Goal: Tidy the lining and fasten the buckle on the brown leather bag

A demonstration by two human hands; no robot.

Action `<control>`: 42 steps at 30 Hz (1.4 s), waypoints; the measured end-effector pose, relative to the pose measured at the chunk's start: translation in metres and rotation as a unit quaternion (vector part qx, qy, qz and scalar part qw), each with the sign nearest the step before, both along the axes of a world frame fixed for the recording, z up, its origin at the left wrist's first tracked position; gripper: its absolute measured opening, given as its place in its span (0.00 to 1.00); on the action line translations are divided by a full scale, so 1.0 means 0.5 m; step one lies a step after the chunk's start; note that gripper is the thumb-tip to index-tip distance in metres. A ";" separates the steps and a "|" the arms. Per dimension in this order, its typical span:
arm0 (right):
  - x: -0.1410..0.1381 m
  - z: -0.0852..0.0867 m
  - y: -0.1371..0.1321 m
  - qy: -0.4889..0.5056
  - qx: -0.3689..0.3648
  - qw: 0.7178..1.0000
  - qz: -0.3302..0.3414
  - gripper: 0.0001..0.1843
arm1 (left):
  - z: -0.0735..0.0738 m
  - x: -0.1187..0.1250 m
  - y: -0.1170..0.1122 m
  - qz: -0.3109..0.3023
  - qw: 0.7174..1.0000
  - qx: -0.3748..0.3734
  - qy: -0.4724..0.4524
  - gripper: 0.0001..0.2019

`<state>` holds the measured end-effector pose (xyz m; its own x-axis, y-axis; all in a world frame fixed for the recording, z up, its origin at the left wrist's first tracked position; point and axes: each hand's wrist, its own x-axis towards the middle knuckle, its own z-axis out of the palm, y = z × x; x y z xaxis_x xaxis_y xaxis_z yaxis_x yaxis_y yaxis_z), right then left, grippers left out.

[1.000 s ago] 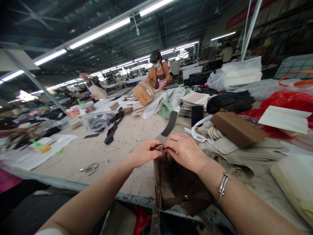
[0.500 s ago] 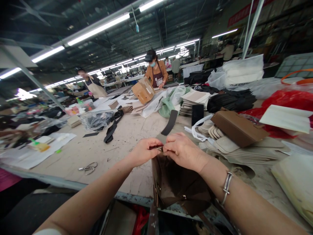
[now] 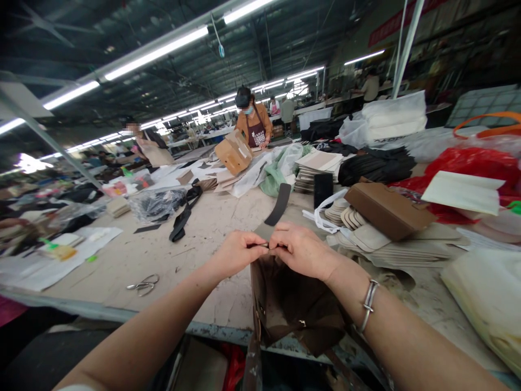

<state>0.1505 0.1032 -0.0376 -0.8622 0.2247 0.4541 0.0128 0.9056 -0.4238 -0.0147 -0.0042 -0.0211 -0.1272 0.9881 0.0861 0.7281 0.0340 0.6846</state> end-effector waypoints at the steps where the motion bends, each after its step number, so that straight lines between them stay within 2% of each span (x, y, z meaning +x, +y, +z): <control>1: 0.000 -0.002 -0.001 0.007 -0.005 1.000 -0.007 0.06 | -0.002 0.001 0.001 0.007 1.000 0.005 -0.004 0.10; 7: 0.002 -0.009 0.000 0.044 -0.016 0.999 -0.029 0.05 | -0.013 0.011 0.004 0.042 0.999 0.026 0.016 0.10; 11: 0.007 -0.012 0.001 0.057 -0.046 0.995 -0.062 0.04 | -0.015 0.017 0.004 0.073 0.997 0.030 -0.005 0.09; 15: 0.009 -0.015 -0.002 0.051 -0.095 0.989 -0.102 0.11 | -0.020 0.014 0.005 0.092 0.995 0.034 -0.021 0.08; 20: 0.005 -0.015 0.000 0.034 -0.037 0.994 -0.095 0.17 | -0.028 0.008 0.009 0.086 0.995 0.034 -0.036 0.08; 23: 0.005 -0.012 0.003 0.020 -0.010 0.996 -0.086 0.11 | -0.029 0.009 0.010 0.092 0.994 0.029 -0.046 0.07; 26: 0.007 -0.010 0.006 0.011 -0.013 0.996 -0.092 0.06 | -0.027 0.012 0.011 0.095 0.993 0.027 -0.064 0.07; 33: -0.004 -0.005 0.005 0.019 -0.065 0.995 -0.077 0.06 | -0.028 0.009 0.012 0.092 0.993 0.029 -0.074 0.07; 37: -0.013 -0.002 0.004 0.011 -0.039 0.997 -0.070 0.07 | -0.033 0.003 0.011 0.084 0.993 0.030 -0.073 0.06; 42: -0.017 -0.002 0.002 -0.016 0.030 0.994 -0.107 0.07 | -0.026 -0.012 0.010 0.018 0.998 0.008 -0.056 0.09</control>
